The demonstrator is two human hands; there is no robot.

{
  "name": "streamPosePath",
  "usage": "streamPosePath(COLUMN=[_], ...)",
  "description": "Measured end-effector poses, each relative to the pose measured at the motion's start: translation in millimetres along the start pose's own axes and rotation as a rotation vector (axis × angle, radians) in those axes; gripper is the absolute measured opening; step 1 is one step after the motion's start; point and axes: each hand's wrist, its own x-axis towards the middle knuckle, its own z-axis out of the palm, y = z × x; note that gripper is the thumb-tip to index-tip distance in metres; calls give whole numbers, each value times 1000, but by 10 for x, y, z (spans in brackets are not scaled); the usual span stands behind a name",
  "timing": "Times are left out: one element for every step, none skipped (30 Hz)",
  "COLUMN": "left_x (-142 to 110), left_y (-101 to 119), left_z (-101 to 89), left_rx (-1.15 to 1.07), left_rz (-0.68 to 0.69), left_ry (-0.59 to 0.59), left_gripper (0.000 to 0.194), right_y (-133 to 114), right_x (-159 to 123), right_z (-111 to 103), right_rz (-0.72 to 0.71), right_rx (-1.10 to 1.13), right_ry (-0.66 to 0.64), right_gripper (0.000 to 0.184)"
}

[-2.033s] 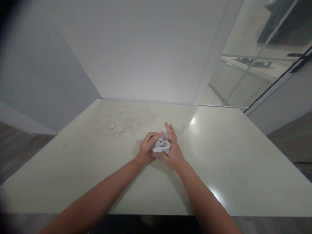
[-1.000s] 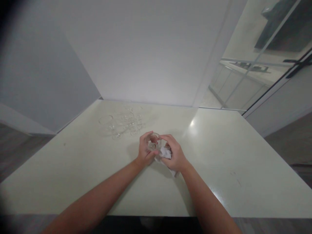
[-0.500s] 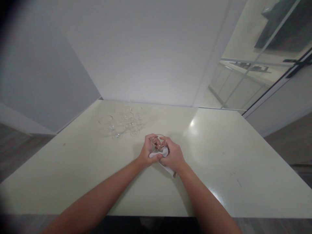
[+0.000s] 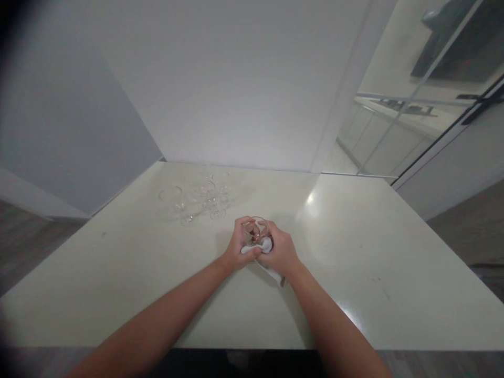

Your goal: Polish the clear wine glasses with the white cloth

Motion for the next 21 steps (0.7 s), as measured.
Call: streamPosePath(left_x=[-2, -3, -4, -3, 0, 5, 12, 21, 31, 43, 57, 73, 92, 113, 136, 160, 181, 196, 200, 188, 158], left_y=[-8, -16, -22, -24, -19, -9, 7, 26, 46, 65, 79, 90, 100, 114, 140, 184, 254, 352, 478, 627, 789], left_z=[-1, -3, -5, -7, -8, -10, -12, -15, -20, -28, -39, -53, -70, -86, -98, -101, -91, -64, -17, 49, 128], left_rx=[1, 1, 2, 2, 4, 13, 33, 65, 106, 151, 199, 243, 283, 322, 362, 399, 425, 431, 416, 372, 293], left_rz=[0, 1, 4, 9, 17, 27, 36, 40, 40, 35, 28, 24, 25, 39, 66, 107, 156, 206, 249, 268, 268], left_ry=[-1, -3, -8, -12, -15, -19, -26, -36, -49, -64, -81, -92, -96, -85, -57, -4, 67, 138, 185, 197, 116], left_gripper=[71, 72, 72, 73, 74, 75, 76, 77, 79, 82, 84, 86, 88, 91, 92, 90, 86, 77, 65, 52, 41], right_y=[1, 2, 3, 4, 4, 5, 5, 6, 8, 11, 14, 18, 22, 27, 32, 38, 44, 52, 60, 68, 76], right_x=[0, 0, 0, -1, -2, -3, -4, -4, -2, 1, 6, 13, 22, 32, 43, 54, 65, 76, 84, 90, 94], right_z=[1, 2, 5, 8, 12, 15, 18, 20, 20, 19, 17, 14, 11, 8, 5, 4, 4, 5, 8, 11, 15], right_rz=[3, 6, 7, 9, 13, 17, 22, 28, 36, 44, 49, 52, 55, 57, 60, 67, 73, 80, 85, 89, 94], right_rx=[2, 8, 19, 33, 50, 70, 91, 109, 122, 134, 147, 162, 179, 196, 208, 212, 210, 204, 197, 195, 197], right_ry=[-1, -2, -2, 0, 2, 8, 19, 34, 54, 77, 102, 121, 131, 140, 148, 158, 173, 193, 214, 227, 230], right_gripper=[60, 60, 61, 62, 63, 65, 68, 71, 74, 75, 76, 75, 74, 72, 71, 70, 70, 70, 69, 67, 66])
